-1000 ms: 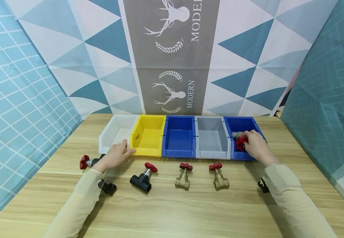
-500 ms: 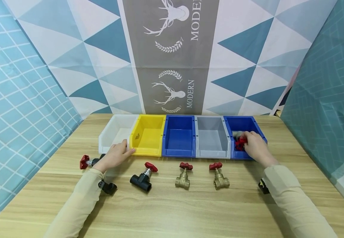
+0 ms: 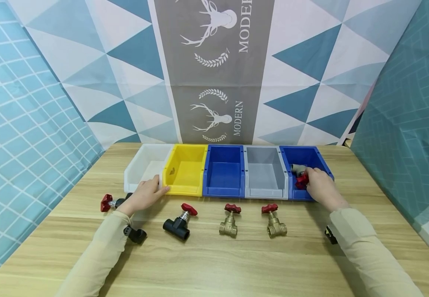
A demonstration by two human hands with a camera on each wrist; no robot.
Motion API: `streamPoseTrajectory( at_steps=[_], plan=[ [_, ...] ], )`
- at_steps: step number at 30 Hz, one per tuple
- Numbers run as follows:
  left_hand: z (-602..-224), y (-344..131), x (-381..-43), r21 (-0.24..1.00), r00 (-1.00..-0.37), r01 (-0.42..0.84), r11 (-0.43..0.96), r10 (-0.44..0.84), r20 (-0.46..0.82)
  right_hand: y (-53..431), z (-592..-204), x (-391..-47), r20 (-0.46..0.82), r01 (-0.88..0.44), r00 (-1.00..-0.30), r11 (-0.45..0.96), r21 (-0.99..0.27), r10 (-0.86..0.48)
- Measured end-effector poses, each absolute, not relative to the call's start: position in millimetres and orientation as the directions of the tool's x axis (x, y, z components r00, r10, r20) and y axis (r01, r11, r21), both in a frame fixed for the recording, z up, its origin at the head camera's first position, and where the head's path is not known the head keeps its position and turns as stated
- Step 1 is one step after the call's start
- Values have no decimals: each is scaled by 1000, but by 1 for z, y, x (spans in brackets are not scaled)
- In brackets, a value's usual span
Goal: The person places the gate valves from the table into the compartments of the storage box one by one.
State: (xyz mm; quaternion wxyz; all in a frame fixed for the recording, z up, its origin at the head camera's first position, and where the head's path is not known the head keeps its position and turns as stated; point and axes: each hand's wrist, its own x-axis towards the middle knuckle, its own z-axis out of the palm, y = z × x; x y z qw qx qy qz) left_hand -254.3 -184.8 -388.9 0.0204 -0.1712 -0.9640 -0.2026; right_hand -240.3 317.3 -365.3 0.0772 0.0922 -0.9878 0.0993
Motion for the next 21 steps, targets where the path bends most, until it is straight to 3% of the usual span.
streamPoseTrajectory(
  at_steps=[21],
  plan=[
    [-387,-184,-253,373,-948,315,873,308,78,314,-372,-237,172,-171,-975,973,-155,-144]
  ],
)
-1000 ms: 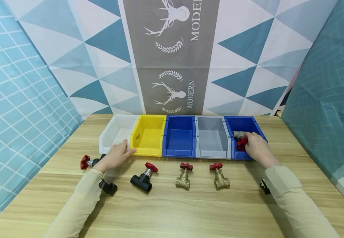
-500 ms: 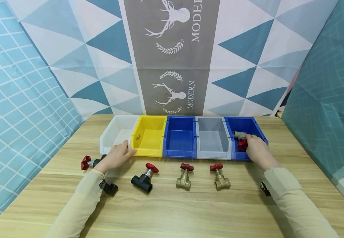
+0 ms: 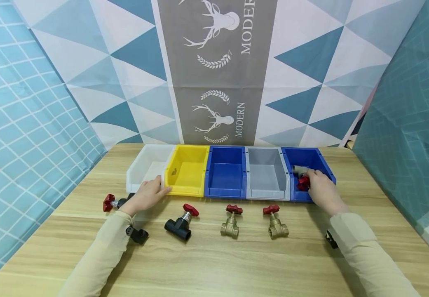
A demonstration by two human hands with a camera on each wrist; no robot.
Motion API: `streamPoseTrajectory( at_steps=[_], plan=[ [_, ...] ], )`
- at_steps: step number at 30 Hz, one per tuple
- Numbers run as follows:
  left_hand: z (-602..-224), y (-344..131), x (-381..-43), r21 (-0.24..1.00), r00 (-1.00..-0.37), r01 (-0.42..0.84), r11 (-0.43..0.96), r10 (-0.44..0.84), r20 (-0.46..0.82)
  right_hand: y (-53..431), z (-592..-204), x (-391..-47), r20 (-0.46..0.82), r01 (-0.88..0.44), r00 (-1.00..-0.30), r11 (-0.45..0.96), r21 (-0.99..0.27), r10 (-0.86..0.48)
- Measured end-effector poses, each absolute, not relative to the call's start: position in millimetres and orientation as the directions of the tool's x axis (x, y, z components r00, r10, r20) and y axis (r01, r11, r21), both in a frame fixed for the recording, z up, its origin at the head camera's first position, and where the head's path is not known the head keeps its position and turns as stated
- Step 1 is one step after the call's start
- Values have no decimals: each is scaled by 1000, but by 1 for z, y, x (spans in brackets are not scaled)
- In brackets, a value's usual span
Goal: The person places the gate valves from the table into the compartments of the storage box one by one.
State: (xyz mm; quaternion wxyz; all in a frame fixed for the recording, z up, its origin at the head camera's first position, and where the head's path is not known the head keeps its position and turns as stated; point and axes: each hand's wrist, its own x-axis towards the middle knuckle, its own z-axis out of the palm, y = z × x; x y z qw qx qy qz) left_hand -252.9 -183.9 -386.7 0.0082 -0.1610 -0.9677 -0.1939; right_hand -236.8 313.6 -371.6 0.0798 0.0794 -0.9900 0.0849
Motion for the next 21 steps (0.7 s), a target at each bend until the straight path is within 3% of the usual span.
streamPoseTrajectory(
  at_steps=[21],
  plan=[
    [-392,-184,-255,361,-951,308,880,298,86,313,-373,-232,194,-129,-978,962,-242,-83]
  ],
)
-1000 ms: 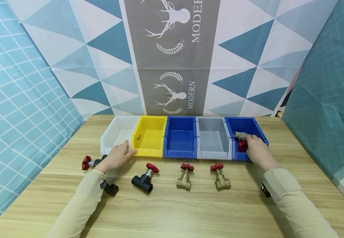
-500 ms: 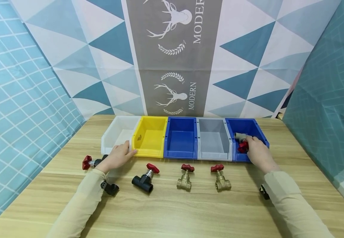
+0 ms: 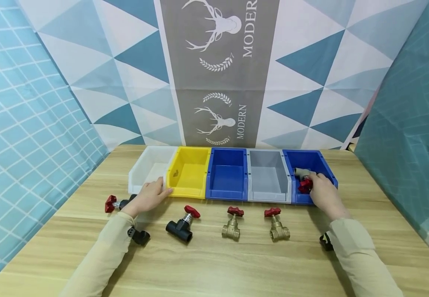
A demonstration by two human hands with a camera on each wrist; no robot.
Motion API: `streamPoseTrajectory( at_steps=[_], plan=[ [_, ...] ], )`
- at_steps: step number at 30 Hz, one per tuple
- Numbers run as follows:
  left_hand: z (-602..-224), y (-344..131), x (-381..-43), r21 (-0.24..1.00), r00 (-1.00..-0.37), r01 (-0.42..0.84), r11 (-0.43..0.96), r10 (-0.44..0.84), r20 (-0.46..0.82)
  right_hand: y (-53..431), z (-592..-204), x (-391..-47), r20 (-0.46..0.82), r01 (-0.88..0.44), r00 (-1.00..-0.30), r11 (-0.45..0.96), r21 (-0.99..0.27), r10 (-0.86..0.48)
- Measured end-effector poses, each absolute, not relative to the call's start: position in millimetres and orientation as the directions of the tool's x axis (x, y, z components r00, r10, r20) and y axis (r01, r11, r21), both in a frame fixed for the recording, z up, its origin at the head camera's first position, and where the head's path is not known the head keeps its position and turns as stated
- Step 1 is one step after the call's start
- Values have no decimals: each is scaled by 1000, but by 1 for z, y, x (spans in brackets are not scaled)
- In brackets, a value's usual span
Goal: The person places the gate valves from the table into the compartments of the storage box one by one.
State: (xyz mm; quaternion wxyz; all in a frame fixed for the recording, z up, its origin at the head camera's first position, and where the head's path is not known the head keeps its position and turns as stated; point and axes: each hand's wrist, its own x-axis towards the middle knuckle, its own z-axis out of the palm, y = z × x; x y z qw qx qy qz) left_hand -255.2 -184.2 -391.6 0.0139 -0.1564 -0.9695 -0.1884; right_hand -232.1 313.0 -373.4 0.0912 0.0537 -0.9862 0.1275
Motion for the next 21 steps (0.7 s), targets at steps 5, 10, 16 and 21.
streamPoseTrajectory(
  at_steps=[5,10,16,21],
  plan=[
    [-390,-182,-254,369,-951,306,877,299,78,315,-372,-229,225,-159,-970,949,-274,-97],
    [-390,-182,-255,363,-949,314,877,302,91,313,-370,-223,222,-163,-970,935,-315,-95],
    [-390,-183,-254,378,-950,312,872,300,91,312,-371,-218,230,-159,-970,923,-350,-80],
    [-389,-184,-253,384,-948,315,868,303,93,312,-368,-215,191,-132,-980,916,-379,-62]
  ],
)
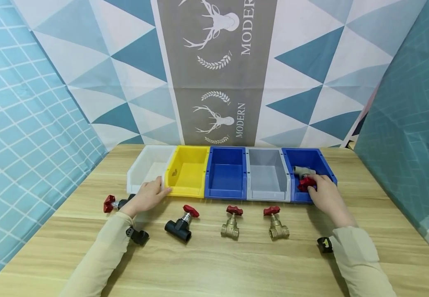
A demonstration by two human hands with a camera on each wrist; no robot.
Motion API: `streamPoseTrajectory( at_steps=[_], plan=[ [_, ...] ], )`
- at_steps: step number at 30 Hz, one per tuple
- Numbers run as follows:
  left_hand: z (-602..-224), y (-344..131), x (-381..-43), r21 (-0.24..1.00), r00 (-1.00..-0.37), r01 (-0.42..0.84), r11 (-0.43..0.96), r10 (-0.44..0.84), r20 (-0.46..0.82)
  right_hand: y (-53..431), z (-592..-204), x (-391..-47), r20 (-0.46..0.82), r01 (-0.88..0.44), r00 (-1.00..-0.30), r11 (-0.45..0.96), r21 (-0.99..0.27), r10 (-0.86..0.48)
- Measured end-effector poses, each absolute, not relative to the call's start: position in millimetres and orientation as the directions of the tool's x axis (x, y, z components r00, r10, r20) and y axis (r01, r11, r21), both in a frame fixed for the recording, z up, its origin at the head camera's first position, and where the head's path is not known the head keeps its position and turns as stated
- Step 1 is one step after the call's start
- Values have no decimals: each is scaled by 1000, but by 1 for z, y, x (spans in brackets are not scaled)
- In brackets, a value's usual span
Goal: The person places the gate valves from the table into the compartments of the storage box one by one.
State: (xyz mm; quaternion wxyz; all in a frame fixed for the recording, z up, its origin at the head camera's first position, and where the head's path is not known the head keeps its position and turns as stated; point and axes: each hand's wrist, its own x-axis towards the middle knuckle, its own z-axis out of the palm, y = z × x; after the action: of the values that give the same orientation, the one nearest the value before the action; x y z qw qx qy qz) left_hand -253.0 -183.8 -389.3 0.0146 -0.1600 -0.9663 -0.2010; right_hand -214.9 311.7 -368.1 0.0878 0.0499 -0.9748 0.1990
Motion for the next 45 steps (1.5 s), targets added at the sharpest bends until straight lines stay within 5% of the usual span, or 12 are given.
streamPoseTrajectory(
  at_steps=[10,27,45],
  plan=[
    [-391,-185,-253,375,-950,312,873,299,93,309,-358,-208,145,-123,-987,931,-344,-77],
    [-391,-184,-254,372,-948,318,872,305,94,292,-343,-199,251,-188,-962,925,-330,-106],
    [-389,-183,-252,366,-945,325,872,308,107,267,-328,-182,158,-237,-968,919,-314,-196]
  ],
)
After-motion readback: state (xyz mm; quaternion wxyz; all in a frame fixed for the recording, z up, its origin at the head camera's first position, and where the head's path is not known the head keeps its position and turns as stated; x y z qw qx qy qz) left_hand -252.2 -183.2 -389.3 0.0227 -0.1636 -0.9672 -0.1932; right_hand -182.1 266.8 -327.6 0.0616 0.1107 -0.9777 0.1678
